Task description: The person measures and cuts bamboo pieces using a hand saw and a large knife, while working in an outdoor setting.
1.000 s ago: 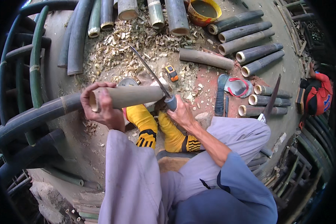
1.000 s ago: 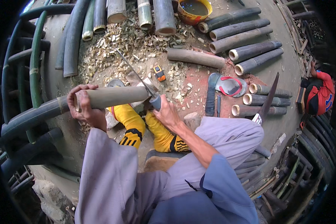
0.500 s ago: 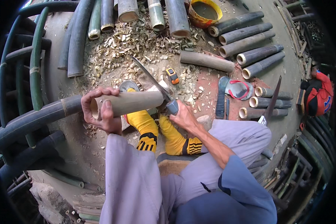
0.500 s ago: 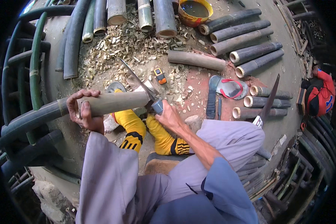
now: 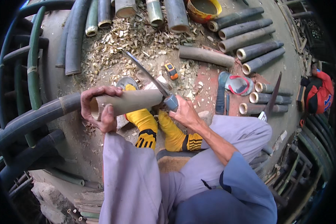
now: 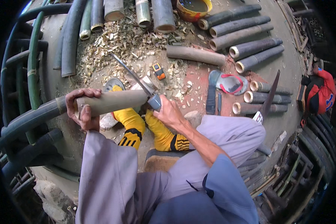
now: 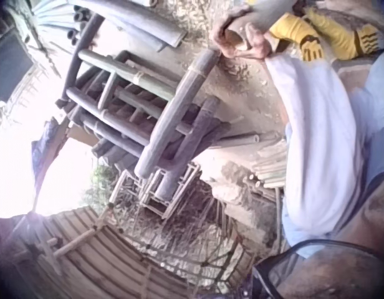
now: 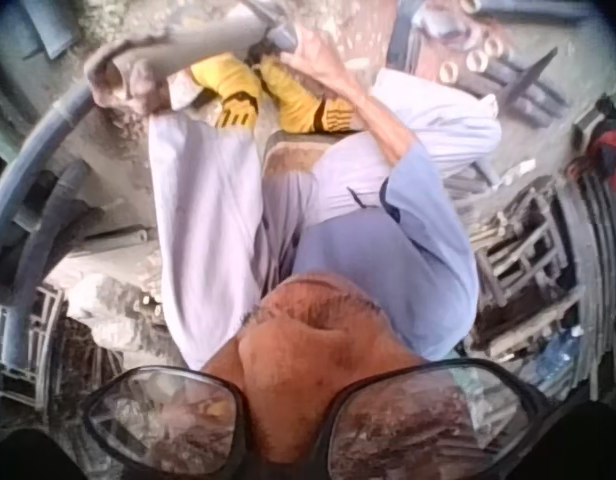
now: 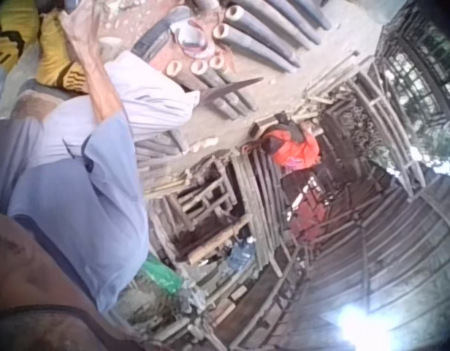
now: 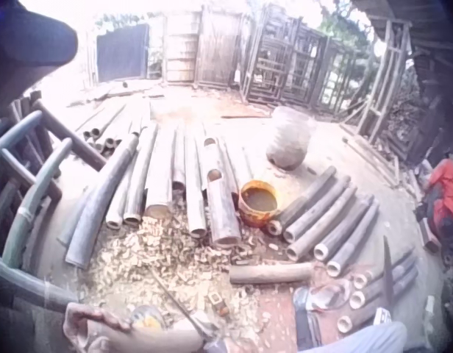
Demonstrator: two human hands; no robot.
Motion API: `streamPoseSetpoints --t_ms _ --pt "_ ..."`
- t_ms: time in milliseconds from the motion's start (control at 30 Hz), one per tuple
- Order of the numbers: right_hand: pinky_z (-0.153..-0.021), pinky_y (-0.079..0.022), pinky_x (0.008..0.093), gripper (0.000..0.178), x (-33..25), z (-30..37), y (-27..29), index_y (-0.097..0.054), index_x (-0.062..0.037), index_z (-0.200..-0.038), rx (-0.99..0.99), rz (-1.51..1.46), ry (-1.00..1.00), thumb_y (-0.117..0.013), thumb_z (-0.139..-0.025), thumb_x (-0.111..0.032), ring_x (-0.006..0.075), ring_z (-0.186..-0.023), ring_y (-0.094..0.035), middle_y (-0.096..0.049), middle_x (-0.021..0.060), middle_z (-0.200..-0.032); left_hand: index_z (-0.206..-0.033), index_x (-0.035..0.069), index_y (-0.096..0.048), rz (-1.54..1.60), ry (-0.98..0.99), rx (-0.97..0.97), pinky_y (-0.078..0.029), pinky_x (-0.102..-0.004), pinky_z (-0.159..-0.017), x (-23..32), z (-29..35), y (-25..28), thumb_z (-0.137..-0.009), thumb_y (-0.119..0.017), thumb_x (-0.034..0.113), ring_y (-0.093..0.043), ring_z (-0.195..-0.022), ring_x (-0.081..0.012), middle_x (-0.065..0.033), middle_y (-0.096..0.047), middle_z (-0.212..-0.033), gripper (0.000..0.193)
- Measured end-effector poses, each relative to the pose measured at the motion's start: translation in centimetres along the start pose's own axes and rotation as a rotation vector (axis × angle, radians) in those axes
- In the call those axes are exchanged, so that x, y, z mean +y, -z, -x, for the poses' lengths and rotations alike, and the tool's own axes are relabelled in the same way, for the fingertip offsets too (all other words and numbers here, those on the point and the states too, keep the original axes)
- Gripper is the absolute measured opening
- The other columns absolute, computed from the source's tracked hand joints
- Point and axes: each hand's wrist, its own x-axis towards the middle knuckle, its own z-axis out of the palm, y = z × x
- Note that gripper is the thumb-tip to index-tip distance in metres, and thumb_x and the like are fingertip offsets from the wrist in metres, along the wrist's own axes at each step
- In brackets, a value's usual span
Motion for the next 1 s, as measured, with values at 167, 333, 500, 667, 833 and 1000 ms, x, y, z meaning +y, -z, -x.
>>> streamPoseSetpoints --t_ms 167,333,500,667,833,1000 --pt "-0.059 -0.053 0.0348 0.030 -4.2 2.1 0.8 -0.052 -0.0011 -0.097 0.263 -0.329 0.234 -0.071 -0.074 -0.007 0.0204 -0.065 -0.066 -0.064 0.0130 -0.074 -0.106 -0.004 -0.050 0.022 -0.016 -0.031 -0.051 -0.0446 -0.077 0.2 0.5 1.3 -0.074 -0.066 0.018 -0.060 -0.078 -0.0276 -0.0174 -0.058 -0.085 0.041" --pt "-0.060 -0.054 0.0347 0.033 1.5 0.3 -0.8 -0.053 0.0024 -0.100 0.052 0.040 0.025 -0.070 -0.074 -0.007 0.0249 -0.065 -0.066 -0.066 0.0156 -0.080 -0.106 -0.001 -0.048 -0.013 0.097 -0.131 -0.047 -0.0466 -0.083 0.0 0.1 0.8 -0.072 -0.068 0.024 -0.056 -0.086 -0.0290 -0.0166 -0.054 -0.089 0.047" --pt "-0.062 -0.054 0.0356 0.034 0.1 0.0 0.3 -0.055 0.0012 -0.102 0.056 -0.046 0.036 -0.070 -0.073 -0.009 0.0252 -0.067 -0.067 -0.067 0.0163 -0.080 -0.104 0.001 -0.045 -0.056 0.135 -0.111 -0.045 -0.0448 -0.085 0.6 0.0 2.0 -0.066 -0.070 0.028 -0.054 -0.091 -0.0292 -0.0151 -0.050 -0.094 0.053" --pt "-0.063 -0.055 0.0363 0.035 -1.7 1.3 0.0 -0.053 0.0015 -0.101 0.196 -0.158 0.262 -0.070 -0.073 -0.009 0.0265 -0.070 -0.068 -0.067 0.0165 -0.081 -0.105 0.003 -0.044 -0.047 0.185 -0.140 -0.043 -0.0430 -0.088 0.3 0.1 4.2 -0.063 -0.070 0.030 -0.051 -0.100 -0.0294 -0.0146 -0.046 -0.101 0.056" --pt "-0.065 -0.054 0.0415 0.033 4.5 0.5 -1.7 -0.050 0.0032 -0.100 -0.019 0.048 -0.006 -0.065 -0.073 -0.007 0.0343 -0.072 -0.067 -0.065 0.0232 -0.078 -0.125 -0.002 -0.041 -0.036 0.308 0.278 -0.047 -0.0431 -0.088 -0.2 -0.6 1.3 -0.073 -0.065 0.017 -0.058 -0.096 -0.0301 -0.0198 -0.057 -0.106 0.060" --pt "-0.059 -0.054 0.0355 0.031 -1.5 1.9 0.3 -0.050 0.0015 -0.099 0.095 -0.067 0.098 -0.067 -0.074 -0.005 0.0251 -0.069 -0.069 -0.066 0.0180 -0.078 -0.123 0.002 -0.041 0.127 0.076 0.448 -0.053 -0.0442 -0.077 -0.8 0.3 0.3 -0.080 -0.061 0.015 -0.059 -0.082 -0.0273 -0.0155 -0.058 -0.092 0.049"
